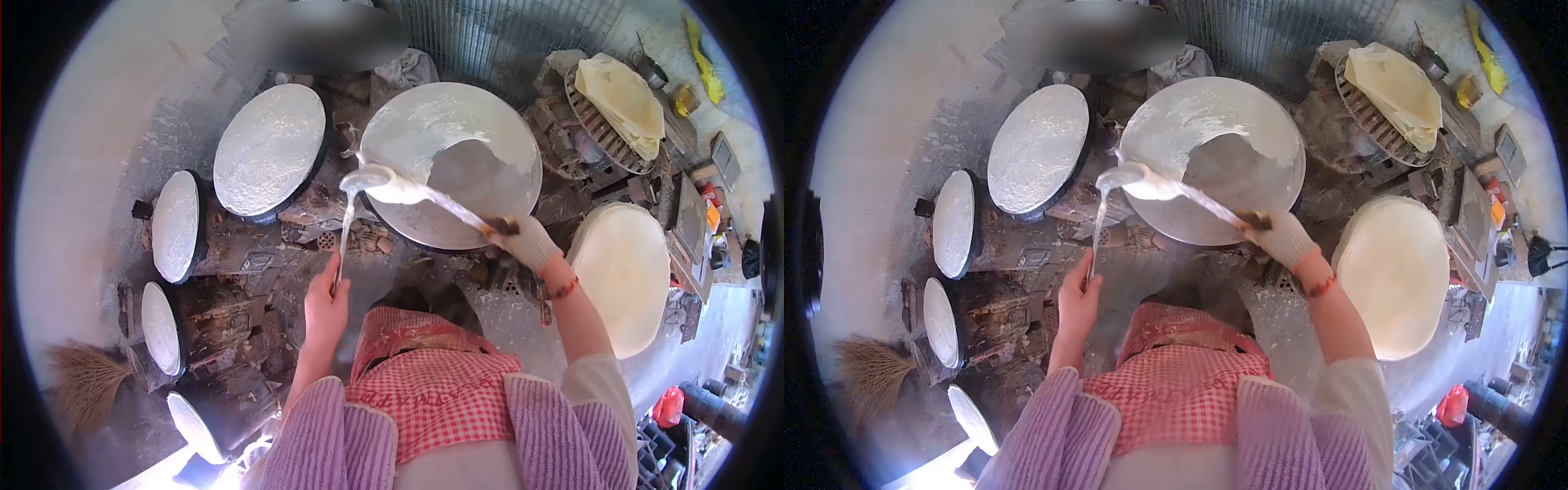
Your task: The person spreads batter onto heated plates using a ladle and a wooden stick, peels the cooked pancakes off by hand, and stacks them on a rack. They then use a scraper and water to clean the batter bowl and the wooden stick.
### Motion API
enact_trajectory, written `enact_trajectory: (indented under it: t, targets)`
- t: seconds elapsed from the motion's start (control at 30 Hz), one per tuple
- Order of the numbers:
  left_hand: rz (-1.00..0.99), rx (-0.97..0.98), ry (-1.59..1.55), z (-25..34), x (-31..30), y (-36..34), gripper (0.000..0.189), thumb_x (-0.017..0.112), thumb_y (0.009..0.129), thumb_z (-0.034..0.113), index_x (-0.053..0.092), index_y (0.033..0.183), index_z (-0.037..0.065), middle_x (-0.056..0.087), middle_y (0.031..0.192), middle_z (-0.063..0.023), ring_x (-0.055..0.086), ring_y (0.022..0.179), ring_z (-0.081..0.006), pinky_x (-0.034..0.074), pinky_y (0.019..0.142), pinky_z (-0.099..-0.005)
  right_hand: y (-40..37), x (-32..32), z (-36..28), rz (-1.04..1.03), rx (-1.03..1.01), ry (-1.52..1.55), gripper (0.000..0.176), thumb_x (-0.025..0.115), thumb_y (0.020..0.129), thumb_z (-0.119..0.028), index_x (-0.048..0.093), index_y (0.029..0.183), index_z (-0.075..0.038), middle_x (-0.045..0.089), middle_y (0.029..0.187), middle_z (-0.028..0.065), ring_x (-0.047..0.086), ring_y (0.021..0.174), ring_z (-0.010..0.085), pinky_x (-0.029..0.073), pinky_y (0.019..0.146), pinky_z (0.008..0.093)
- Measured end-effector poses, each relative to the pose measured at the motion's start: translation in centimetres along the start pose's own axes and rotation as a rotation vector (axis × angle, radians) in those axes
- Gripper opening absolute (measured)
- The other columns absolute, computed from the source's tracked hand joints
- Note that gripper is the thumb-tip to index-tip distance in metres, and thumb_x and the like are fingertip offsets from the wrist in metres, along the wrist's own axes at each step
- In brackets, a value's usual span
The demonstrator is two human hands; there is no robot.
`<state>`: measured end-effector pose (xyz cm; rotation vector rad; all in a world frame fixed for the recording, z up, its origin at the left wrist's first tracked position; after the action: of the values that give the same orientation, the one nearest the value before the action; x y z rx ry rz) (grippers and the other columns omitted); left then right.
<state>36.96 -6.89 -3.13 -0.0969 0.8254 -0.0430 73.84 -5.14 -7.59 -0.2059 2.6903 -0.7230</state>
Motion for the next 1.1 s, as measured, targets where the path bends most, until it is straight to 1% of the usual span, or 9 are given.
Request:
enact_trajectory:
  t: [0.23, 0.37, 0.4, 0.47, 0.63, 0.7, 0.9, 0.97, 1.1]
  targets:
    - [-0.297, 0.054, -0.032, -0.2, 0.1, -4.2, 0.051, 0.062, 0.087, 0.006, 0.052, 0.136, 0.011, 0.054, 0.081, -0.0095, 0.052, 0.069, -0.0203, 0.045, 0.066, -0.0331, -11.6, 4.9, 13.2, 0.242, 0.097, 0.105, 0.04, 0.075, 0.081, -0.018, 0.066, 0.118, -0.005, 0.067, 0.086, 0.001, 0.058, 0.071, 0.0075, 0.048, 0.064, 0.0251]
    - [-0.348, 0.545, -0.128, 1.8, 4.0, -0.6, 0.046, 0.059, 0.09, 0.006, 0.052, 0.136, 0.009, 0.053, 0.079, -0.0059, 0.053, 0.066, -0.0148, 0.045, 0.061, -0.0281, -12.9, 12.5, 20.4, 0.434, 0.518, 0.334, 0.041, 0.077, 0.078, -0.017, 0.064, 0.114, -0.001, 0.067, 0.094, 0.0043, 0.061, 0.072, 0.0097, 0.051, 0.066, 0.0252]
    - [-0.361, 0.522, -0.15, 2.2, 4.0, -0.5, 0.046, 0.059, 0.09, 0.006, 0.052, 0.136, 0.009, 0.053, 0.079, -0.0059, 0.053, 0.066, -0.0148, 0.045, 0.061, -0.0281, -11.7, 14.1, 19.7, 0.528, 0.411, 0.542, 0.043, 0.077, 0.079, -0.018, 0.062, 0.115, 0.0, 0.067, 0.095, 0.0052, 0.061, 0.072, 0.0102, 0.05, 0.065, 0.0248]
    - [-0.639, -0.116, -0.815, 2.3, 3.9, 0.4, 0.04, 0.054, 0.095, 0.01, 0.051, 0.135, 0.007, 0.052, 0.077, -0.0029, 0.047, 0.057, -0.0097, 0.039, 0.05, -0.0237, -7.2, 14.8, 14.4, 0.667, 0.151, 0.793, 0.039, 0.074, 0.082, -0.018, 0.059, 0.112, 0.001, 0.065, 0.091, 0.0055, 0.061, 0.068, 0.013, 0.05, 0.06, 0.026]
    - [-0.357, -0.154, -1.192, -0.9, -6.4, -0.4, 0.042, 0.046, 0.101, 0.024, 0.044, 0.136, 0.0, 0.036, 0.067, 0.0044, 0.027, 0.046, -0.004, 0.021, 0.039, -0.0202, 2.7, 19.4, -1.3, 0.449, -0.228, 0.547, 0.03, 0.064, 0.092, -0.026, 0.057, 0.108, -0.002, 0.061, 0.078, 0.0054, 0.057, 0.059, 0.0148, 0.045, 0.049, 0.0288]
    - [-0.2, -0.342, -1.206, -4.7, -8.4, -0.7, 0.037, 0.045, 0.101, 0.025, 0.048, 0.13, 0.001, 0.031, 0.065, 0.0058, 0.027, 0.046, -0.0034, 0.02, 0.038, -0.02, 5.2, 24.5, -3.6, 0.15, -0.004, 0.968, 0.031, 0.059, 0.094, -0.033, 0.058, 0.109, -0.005, 0.056, 0.072, 0.0035, 0.05, 0.051, 0.0136, 0.037, 0.042, 0.0287]
    - [0.043, -0.535, -1.277, -17.8, -11.7, -6.5, 0.035, 0.042, 0.103, 0.028, 0.05, 0.126, 0.004, 0.031, 0.066, 0.0052, 0.025, 0.047, -0.0034, 0.02, 0.039, -0.0207, -2.6, 25.7, 0.9, 0.136, 0.124, 1.305, 0.033, 0.058, 0.094, -0.039, 0.059, 0.11, -0.01, 0.053, 0.069, 0.0008, 0.043, 0.045, 0.0117, 0.032, 0.04, 0.0265]
    - [0.068, -0.57, -1.309, -20.3, -12.5, -8.9, 0.035, 0.041, 0.103, 0.028, 0.051, 0.126, 0.004, 0.03, 0.066, 0.0054, 0.025, 0.047, -0.0033, 0.02, 0.039, -0.0206, -7.4, 22.8, 3.7, 0.408, 0.317, 1.071, 0.024, 0.064, 0.092, -0.033, 0.058, 0.099, -0.01, 0.059, 0.076, -0.0008, 0.053, 0.056, 0.0124, 0.038, 0.045, 0.0263]
    - [0.177, -0.593, -1.33, -21.1, -13.9, -10.9, 0.034, 0.041, 0.103, 0.029, 0.051, 0.125, 0.005, 0.028, 0.064, 0.0057, 0.024, 0.047, -0.003, 0.021, 0.039, -0.0204, -8.1, 14.6, 10.2, 0.377, 0.284, 0.799, 0.033, 0.067, 0.089, -0.038, 0.06, 0.102, -0.008, 0.063, 0.082, 0.0046, 0.057, 0.063, 0.0168, 0.041, 0.05, 0.0323]
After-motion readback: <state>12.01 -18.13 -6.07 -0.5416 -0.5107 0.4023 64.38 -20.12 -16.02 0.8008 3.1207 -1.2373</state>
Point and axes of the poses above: each hand's wrist, its own y-axis towards the middle knuckle, its own x-axis out of the palm, z = x × y, the point moved 7 cm from there along y, towards the middle knuckle
